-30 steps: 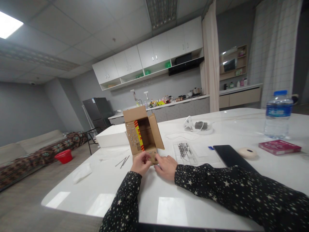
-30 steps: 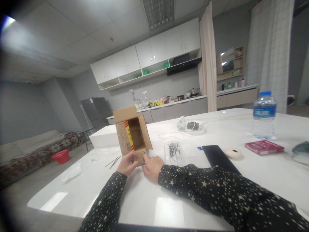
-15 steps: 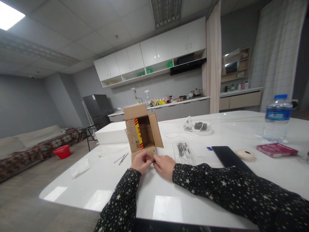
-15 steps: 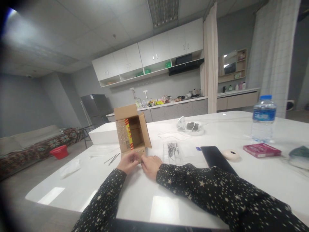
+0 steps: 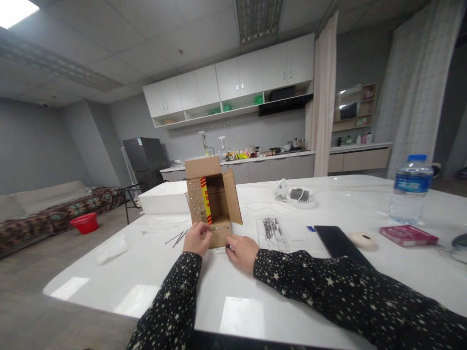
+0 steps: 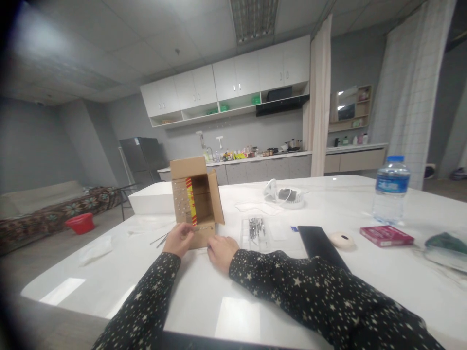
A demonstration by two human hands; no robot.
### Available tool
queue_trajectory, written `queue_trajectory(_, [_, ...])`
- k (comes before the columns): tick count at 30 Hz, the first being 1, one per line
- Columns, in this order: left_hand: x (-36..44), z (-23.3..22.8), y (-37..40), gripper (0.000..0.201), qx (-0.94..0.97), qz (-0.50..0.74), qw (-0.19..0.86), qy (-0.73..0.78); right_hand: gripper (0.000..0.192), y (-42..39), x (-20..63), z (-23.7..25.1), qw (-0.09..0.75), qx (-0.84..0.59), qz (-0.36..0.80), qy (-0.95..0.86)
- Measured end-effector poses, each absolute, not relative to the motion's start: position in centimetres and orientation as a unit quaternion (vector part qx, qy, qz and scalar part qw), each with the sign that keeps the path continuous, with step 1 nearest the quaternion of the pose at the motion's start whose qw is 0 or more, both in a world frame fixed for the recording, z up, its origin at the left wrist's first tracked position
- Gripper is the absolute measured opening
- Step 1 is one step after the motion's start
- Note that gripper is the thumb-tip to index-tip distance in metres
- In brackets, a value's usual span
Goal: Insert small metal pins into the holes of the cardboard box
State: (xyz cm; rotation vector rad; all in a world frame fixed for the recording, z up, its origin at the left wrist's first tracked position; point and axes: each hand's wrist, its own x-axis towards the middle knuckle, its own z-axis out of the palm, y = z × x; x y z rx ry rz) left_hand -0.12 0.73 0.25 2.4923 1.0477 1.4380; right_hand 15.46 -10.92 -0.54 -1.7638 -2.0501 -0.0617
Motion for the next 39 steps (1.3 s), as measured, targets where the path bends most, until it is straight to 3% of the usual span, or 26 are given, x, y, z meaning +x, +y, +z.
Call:
queue_trajectory(16, [-1.7, 0.5, 2.2, 0.012, 0.797, 0.439, 0.001, 0.415, 0.014, -9.8, 14.3, -0.4, 0.254, -0.637, -0.026, -0.727])
queue_trajectory(30, [-1.6, 0.2, 1.5, 0.013, 0.780, 0.459, -0.003, 0.426, 0.014, -10.3, 13.8, -0.1, 0.241, -0.638, -0.027, -0.731])
queue_trajectory(39, [-2.0, 0.0, 1.8, 0.022, 0.805, 0.411, 0.004, 0.429, 0.014, -10.1, 13.9, -0.5, 0.233, -0.636, -0.028, -0.735])
